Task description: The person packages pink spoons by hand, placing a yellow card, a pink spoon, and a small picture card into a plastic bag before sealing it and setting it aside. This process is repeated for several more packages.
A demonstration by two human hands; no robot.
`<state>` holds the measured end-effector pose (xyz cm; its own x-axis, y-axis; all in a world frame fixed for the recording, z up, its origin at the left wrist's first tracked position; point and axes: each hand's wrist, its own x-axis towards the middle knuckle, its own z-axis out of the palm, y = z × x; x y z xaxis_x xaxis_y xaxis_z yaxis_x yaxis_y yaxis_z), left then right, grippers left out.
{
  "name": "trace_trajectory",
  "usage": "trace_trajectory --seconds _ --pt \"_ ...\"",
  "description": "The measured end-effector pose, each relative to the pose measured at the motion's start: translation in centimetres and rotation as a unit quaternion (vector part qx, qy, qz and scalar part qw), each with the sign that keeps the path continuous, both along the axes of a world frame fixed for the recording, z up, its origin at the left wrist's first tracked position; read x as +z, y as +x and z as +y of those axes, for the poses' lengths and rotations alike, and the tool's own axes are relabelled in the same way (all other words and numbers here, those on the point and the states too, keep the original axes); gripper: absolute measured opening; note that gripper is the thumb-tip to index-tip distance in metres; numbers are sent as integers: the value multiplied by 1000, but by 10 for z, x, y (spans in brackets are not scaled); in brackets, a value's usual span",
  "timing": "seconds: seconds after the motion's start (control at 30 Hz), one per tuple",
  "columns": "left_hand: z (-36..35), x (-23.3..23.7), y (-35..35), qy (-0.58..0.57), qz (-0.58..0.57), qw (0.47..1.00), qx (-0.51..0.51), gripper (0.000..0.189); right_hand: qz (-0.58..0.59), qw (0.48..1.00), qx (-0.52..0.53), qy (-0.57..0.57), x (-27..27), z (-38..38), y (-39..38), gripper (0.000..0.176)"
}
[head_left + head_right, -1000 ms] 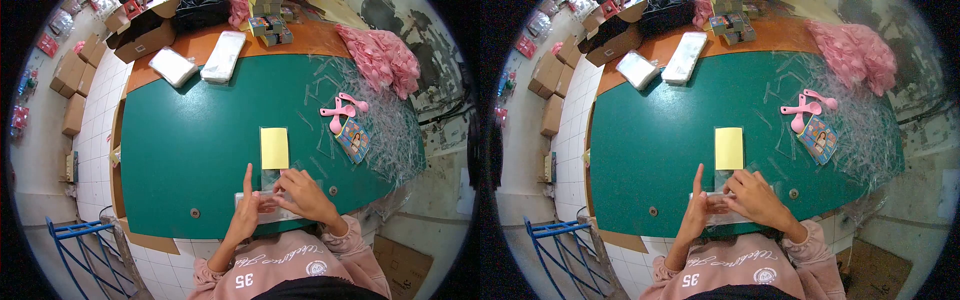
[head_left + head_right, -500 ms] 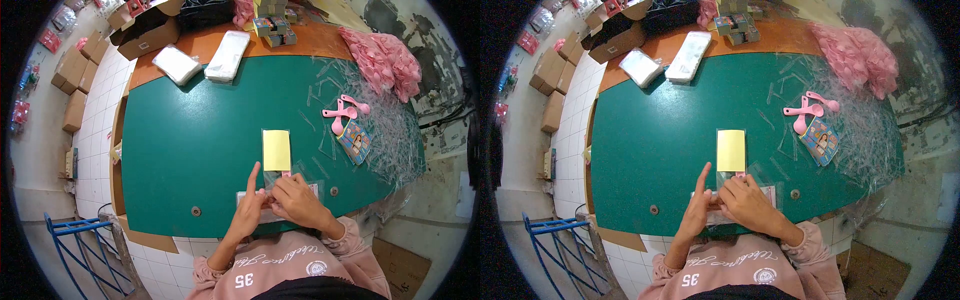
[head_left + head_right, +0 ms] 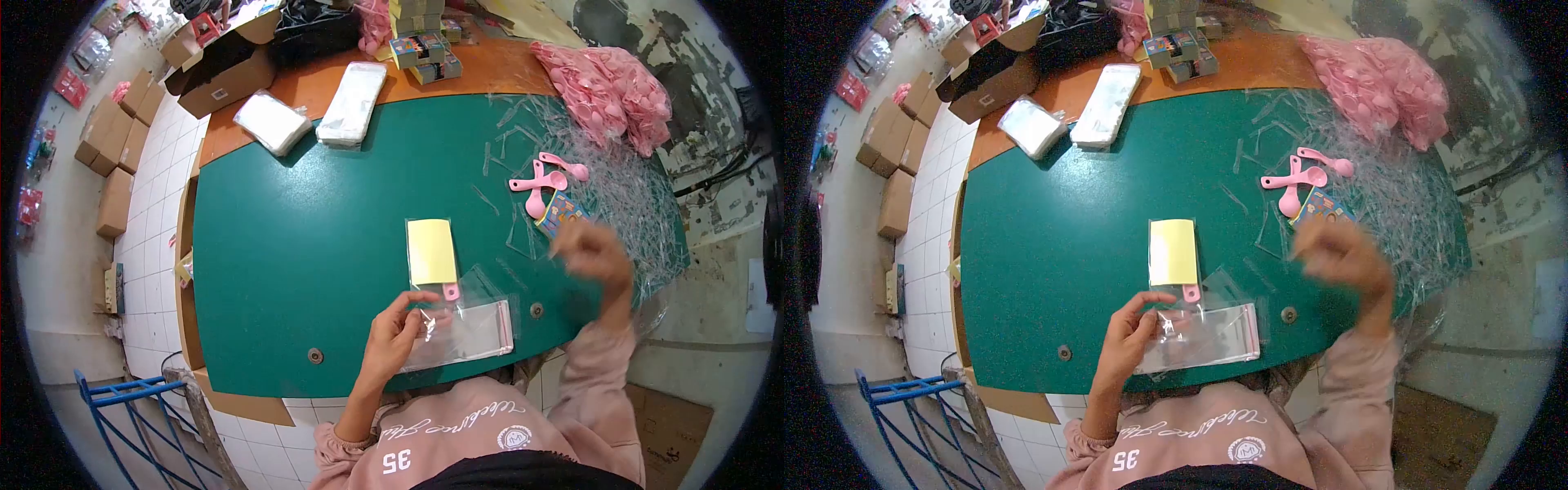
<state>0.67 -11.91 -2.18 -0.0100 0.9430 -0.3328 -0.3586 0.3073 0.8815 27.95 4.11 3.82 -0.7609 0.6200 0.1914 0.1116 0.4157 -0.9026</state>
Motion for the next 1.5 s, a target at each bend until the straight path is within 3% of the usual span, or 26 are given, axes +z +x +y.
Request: trace_trajectory --seconds 0.03,0.07,0.1,0.13,0.17,0.23,0.3,0.37,0.43,0.47,0.53,0.6,0.7,0.77,0.8,0.87,0.9,0.97,1.07,1.2,1.27,1.5 --pt "0 0 0 -6 9 1000 -17 29 53 991 -77 -98 2 26 22 15" --pt "-1 0 1 -12 18 999 -34 27 87 982 -89 -146 0 64 50 14" --pt "-2 0 1 -9 18 999 -40 27 -88 964 -249 -26 4 94 67 10" --pt "-2 -1 0 -21 60 996 -62 27 -421 825 -364 99 -6 110 97 9" --pt "-1 -1 0 -34 102 991 -81 27 -687 554 -422 206 -14 121 125 11" --pt "-1 -1 2 -21 54 997 -59 27 -530 664 -470 239 -4 113 161 18" --pt "-2 0 5 -21 4 999 -33 28 -397 708 -522 262 21 65 105 18" --pt "-1 6 8 -26 -29 999 -28 28 -336 761 -486 268 11 34 60 21" --pt "-1 6 10 -31 -45 998 -25 28 -231 909 -320 131 10 -13 10 28" --pt "0 6 11 -29 -61 998 -17 28 -179 948 -231 127 6 -32 -12 36" --pt "-2 12 11 -38 -46 998 -21 28 -123 978 -155 61 -11 -68 -53 36" --pt "-5 13 9 -48 -30 998 -25 28 -100 986 -132 24 -29 -82 -74 33" --pt "-12 13 6 -69 33 994 -79 27 -81 990 -102 57 -39 -85 -82 26" --pt "-15 20 5 -55 -88 993 -50 26 -65 995 -76 6 -38 -81 -79 21" --pt "-17 18 5 -56 -87 993 -49 26 -65 995 -75 5 -37 -81 -79 21" --pt "-21 12 4 -65 106 992 -5 25 -78 995 -63 -17 -35 -81 -77 21" --pt "-20 15 6 -67 105 992 -5 25 -80 995 -62 -19 -35 -81 -76 21" --pt "-16 22 9 43 252 965 -64 23 -49 996 -62 -50 -36 -82 -74 18" --pt "-17 6 9 90 288 951 -65 17 -67 995 -62 -40 -30 -81 -70 13" --pt "-12 10 12 73 301 950 -40 14 -79 976 -110 -173 -29 -86 -74 12" --pt "-11 11 14 37 264 963 -38 13 -26 938 -155 -310 -42 -89 -76 15" --pt "-15 4 12 14 241 970 -20 14 -45 926 -207 -313 -42 -92 -87 16"
